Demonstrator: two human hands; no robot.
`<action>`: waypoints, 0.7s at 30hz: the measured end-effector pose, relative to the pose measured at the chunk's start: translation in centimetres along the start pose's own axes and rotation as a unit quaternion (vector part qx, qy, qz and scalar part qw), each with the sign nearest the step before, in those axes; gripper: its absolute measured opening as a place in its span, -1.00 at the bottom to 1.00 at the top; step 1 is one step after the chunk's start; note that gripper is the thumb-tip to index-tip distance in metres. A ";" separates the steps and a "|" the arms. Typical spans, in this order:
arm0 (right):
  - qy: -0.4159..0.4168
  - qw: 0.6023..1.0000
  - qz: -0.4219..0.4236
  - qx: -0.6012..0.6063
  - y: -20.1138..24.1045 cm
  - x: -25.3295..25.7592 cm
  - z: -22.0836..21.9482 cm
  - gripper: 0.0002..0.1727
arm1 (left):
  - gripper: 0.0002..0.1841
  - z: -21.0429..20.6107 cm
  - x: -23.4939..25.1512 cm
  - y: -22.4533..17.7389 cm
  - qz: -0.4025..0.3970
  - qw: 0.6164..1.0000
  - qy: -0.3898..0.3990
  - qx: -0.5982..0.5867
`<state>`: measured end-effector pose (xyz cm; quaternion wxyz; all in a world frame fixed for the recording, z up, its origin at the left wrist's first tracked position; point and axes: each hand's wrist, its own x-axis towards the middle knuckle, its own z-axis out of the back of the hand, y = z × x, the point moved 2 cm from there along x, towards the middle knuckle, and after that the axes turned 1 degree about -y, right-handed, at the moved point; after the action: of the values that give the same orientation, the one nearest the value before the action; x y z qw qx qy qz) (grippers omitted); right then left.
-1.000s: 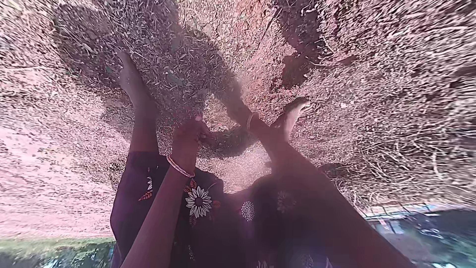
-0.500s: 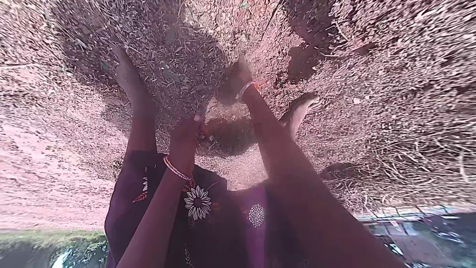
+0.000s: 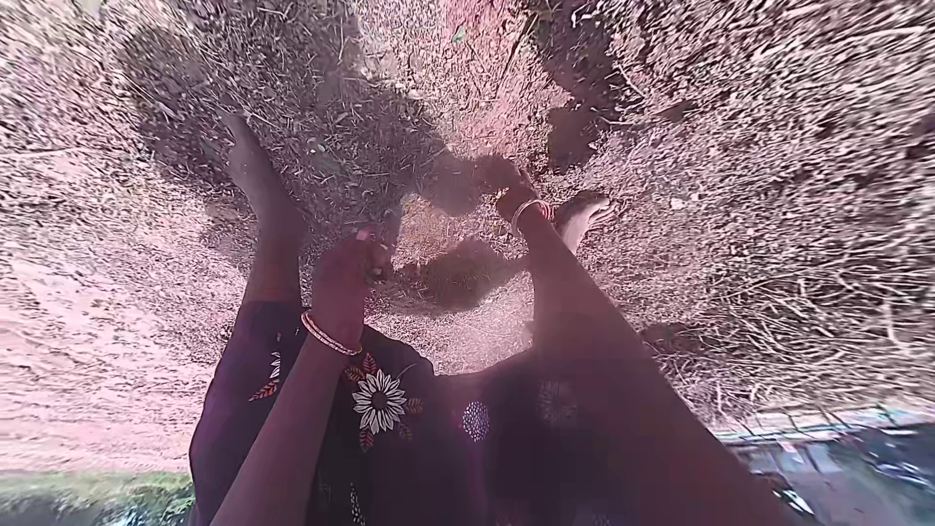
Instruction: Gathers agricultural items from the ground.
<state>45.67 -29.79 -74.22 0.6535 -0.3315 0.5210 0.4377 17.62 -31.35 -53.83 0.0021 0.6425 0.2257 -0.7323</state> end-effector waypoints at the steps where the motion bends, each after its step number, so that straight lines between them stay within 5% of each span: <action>1: 0.000 0.999 0.026 0.027 0.0 1.1 -2.5 -0.10 | -0.56 0.1 0.1 0.2 -0.003 1.000 -0.003 0.000; 5: 0.069 0.989 0.106 0.076 2.0 -1.1 -8.3 0.11 | -0.57 0.2 0.2 1.2 -0.015 1.000 -0.018 -0.018; 9: 0.345 0.913 0.193 -0.106 5.2 -11.3 -3.4 -0.30 | -0.57 -0.3 0.1 0.8 -0.005 1.000 -0.015 -0.027; 11: 0.328 0.904 0.235 -0.144 4.9 -11.3 -2.9 -0.38 | -0.54 -0.2 0.3 0.2 -0.019 0.999 -0.005 -0.033; 13: 0.212 0.964 0.149 -0.058 3.1 -9.7 -1.3 -0.46 | -0.54 0.1 0.0 0.1 -0.024 0.999 0.001 -0.035; 17: -0.014 0.995 -0.090 -0.048 -1.3 -3.5 0.0 0.03 | -0.56 0.1 0.0 -0.2 -0.020 1.000 -0.001 -0.019; 21: 0.129 0.985 -0.116 -0.019 2.2 -9.3 -1.2 -0.18 | -0.56 0.2 -0.1 -0.5 -0.020 1.000 -0.009 -0.020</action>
<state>42.54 -32.05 -65.46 0.6207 -0.4558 0.5507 0.3221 17.33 -31.02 -53.53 0.0026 0.6309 0.2533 -0.7333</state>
